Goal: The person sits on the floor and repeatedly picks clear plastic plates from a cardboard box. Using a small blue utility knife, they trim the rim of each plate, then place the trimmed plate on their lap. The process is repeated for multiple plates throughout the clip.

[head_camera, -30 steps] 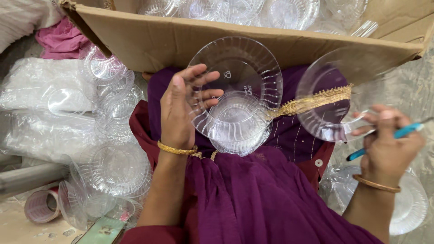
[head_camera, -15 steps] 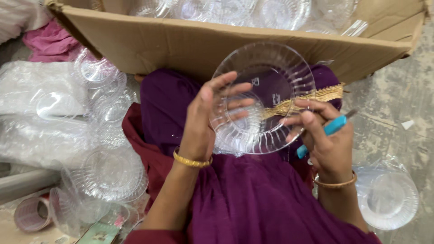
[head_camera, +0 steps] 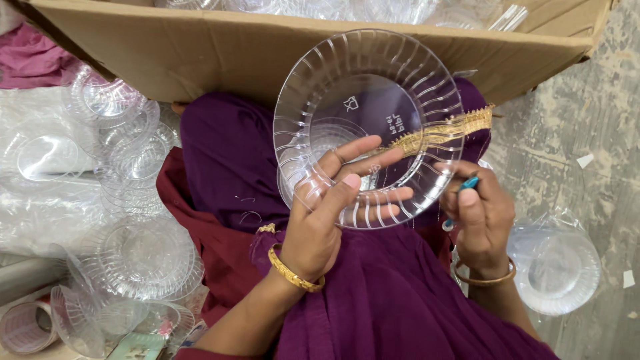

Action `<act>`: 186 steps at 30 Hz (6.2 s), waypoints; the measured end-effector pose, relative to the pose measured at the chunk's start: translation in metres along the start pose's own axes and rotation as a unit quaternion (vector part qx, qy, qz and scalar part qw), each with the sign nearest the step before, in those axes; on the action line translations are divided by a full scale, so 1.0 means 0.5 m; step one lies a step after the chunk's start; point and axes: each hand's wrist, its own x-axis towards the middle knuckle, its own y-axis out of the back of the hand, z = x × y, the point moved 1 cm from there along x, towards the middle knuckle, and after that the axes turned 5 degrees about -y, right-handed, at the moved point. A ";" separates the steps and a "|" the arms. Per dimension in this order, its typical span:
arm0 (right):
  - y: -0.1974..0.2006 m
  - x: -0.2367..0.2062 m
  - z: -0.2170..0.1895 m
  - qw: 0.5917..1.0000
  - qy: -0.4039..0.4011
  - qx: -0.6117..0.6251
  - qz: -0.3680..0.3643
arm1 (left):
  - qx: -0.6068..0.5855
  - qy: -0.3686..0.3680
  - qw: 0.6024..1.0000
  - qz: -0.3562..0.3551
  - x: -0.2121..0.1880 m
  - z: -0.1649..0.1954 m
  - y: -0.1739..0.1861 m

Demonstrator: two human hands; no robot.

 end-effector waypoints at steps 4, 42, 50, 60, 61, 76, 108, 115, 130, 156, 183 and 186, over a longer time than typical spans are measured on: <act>-0.006 0.002 -0.008 0.994 0.064 -0.087 0.006 | -0.022 0.010 1.000 0.007 -0.005 -0.003 -0.022; -0.097 0.019 -0.014 0.945 0.119 -0.297 0.069 | -0.049 -0.104 0.990 0.077 0.028 -0.076 -0.068; -0.073 0.031 0.022 0.976 0.051 -0.208 0.037 | -0.082 -0.061 0.990 0.098 0.051 -0.070 -0.017; -0.072 0.066 0.030 0.975 0.054 -0.213 -0.023 | 0.039 -0.033 0.993 0.105 0.014 -0.010 0.014; -0.075 0.070 0.027 0.975 0.049 -0.215 -0.025 | 0.032 -0.034 0.994 0.100 0.011 -0.008 0.012; -0.115 0.074 0.012 0.974 0.058 -0.206 -0.077 | 0.053 -0.051 0.993 0.097 -0.007 0.011 0.029; -0.145 0.064 0.048 0.969 0.052 -0.240 0.014 | 0.029 -0.095 0.981 0.164 0.018 -0.045 0.024; -0.147 0.064 0.072 0.967 0.050 -0.248 -0.002 | 0.001 -0.074 0.982 0.171 0.026 -0.046 0.027; -0.090 0.070 0.065 0.975 0.048 -0.216 -0.033 | 0.027 -0.038 0.992 0.121 0.029 -0.038 0.047; -0.121 0.071 0.028 0.972 0.120 -0.203 0.014 | -0.013 -0.086 0.988 0.127 0.032 -0.063 0.005; -0.192 0.043 0.038 0.967 0.101 -0.228 0.046 | -0.053 -0.101 0.977 0.182 0.067 -0.086 0.012; -0.147 0.059 0.044 0.968 0.022 -0.247 0.040 | -0.130 -0.064 0.973 0.182 0.072 -0.064 0.042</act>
